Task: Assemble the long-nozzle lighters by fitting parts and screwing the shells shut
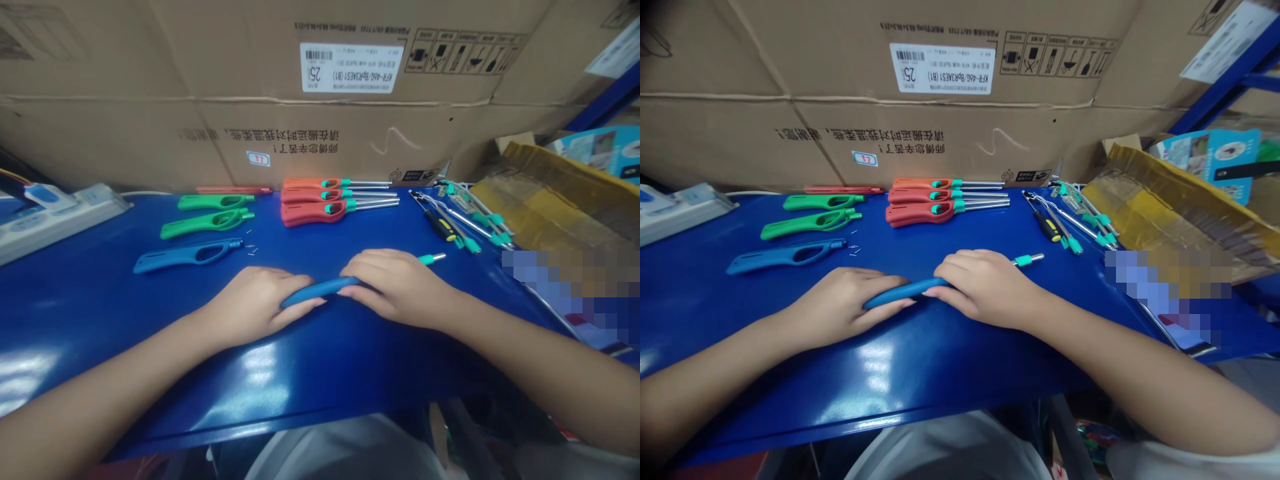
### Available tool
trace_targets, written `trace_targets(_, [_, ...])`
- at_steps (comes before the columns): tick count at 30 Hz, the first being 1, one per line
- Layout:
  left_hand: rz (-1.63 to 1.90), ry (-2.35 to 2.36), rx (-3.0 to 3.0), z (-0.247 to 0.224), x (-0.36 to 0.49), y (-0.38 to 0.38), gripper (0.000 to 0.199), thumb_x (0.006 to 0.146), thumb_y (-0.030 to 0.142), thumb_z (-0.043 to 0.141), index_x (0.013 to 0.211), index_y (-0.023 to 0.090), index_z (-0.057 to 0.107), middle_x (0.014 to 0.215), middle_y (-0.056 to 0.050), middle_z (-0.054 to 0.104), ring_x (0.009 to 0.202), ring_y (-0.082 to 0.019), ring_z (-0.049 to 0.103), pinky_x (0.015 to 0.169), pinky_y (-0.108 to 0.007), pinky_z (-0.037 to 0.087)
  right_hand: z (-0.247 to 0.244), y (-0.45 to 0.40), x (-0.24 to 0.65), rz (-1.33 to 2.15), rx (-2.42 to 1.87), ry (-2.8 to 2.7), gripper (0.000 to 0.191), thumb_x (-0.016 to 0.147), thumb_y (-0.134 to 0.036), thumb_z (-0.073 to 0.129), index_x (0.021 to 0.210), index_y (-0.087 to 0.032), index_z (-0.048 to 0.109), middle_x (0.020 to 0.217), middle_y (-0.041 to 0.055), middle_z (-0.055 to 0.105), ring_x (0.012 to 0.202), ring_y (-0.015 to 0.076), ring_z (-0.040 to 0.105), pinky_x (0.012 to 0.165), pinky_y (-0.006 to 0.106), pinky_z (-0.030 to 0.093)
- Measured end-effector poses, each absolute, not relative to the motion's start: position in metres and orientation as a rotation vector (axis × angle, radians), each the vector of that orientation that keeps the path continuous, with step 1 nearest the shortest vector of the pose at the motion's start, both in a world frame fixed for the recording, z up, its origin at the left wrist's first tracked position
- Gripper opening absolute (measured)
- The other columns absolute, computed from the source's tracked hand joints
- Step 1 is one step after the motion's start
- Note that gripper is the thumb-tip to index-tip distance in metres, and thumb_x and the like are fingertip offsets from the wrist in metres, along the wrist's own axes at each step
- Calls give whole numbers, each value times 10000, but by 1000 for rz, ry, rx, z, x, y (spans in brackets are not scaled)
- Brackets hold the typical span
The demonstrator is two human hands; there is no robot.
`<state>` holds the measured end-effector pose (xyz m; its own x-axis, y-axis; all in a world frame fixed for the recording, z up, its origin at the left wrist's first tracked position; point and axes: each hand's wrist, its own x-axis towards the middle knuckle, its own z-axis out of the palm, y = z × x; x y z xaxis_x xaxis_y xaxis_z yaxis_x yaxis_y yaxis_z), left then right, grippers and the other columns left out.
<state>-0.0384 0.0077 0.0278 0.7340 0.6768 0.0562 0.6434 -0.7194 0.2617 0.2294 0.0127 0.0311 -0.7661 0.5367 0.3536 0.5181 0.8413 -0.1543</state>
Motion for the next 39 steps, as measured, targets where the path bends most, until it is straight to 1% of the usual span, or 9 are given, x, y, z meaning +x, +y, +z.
trace_targets(2, [186,1073,2723,30,-42,12,442,1045,553,394,1010,224,687,803,-26,710,755,-208,696,675,-295,442,35,18,236,13,-835,-2696,318,1020,-411,534,1040,-146,709,959,81,753,873,244,682,793,384,503])
trace_targets(8, [169,1114,2706,34,-45,14,419,1037,553,415,1002,224,673,817,-28,718,733,-205,695,641,-285,452,33,29,253,-96,-721,-2658,221,1012,-223,539,1079,-119,722,962,103,777,836,219,677,795,372,495])
trace_targets(13, [376,1116,2782,33,-41,5,337,1045,423,453,1279,244,616,1123,-39,750,922,-227,738,745,-312,528,29,29,248,-190,-682,-2603,226,1014,-217,536,1077,-111,725,967,99,787,826,213,679,801,375,499])
trace_targets(17, [366,1199,2827,31,-42,10,351,1047,429,434,1272,243,628,1138,-37,748,921,-248,747,743,-347,559,35,33,249,-77,-829,-2653,271,1001,-310,579,1194,-162,699,1117,100,747,1030,241,647,942,417,485])
trace_targets(21, [335,1296,2845,31,-49,20,383,1045,436,421,1274,224,642,1167,-55,745,984,-283,741,780,-386,583,42,42,268,-115,-1043,-2690,498,912,-361,698,1373,-197,606,1369,134,618,1277,330,513,1081,517,409])
trace_targets(24, [342,1348,2821,30,-53,23,386,1037,434,432,1271,218,650,1207,-68,738,998,-283,741,782,-381,591,44,54,287,-220,-1207,-2654,448,904,-324,694,1318,-161,640,1301,159,644,1236,367,530,1056,567,413])
trace_targets(29, [358,1345,2794,31,-53,23,426,1043,466,406,1278,207,651,1217,-86,736,1016,-292,737,788,-396,598,46,68,302,-152,-1178,-2628,173,959,-317,622,1012,-199,738,1151,112,716,1109,314,617,1037,556,408])
trace_targets(35, [421,1233,2751,32,-50,19,412,1037,474,435,1250,207,667,1181,-76,747,1011,-272,732,842,-385,570,42,58,278,146,-982,-2639,170,1012,-276,540,1060,-171,665,1057,108,717,997,239,646,945,430,463])
trace_targets(39, [484,1169,2695,29,-46,13,358,1022,461,486,1136,209,713,997,-57,765,883,-232,722,780,-334,533,35,47,259,241,-875,-2649,167,1029,-270,513,1058,-165,640,1044,100,698,974,218,630,916,383,486])
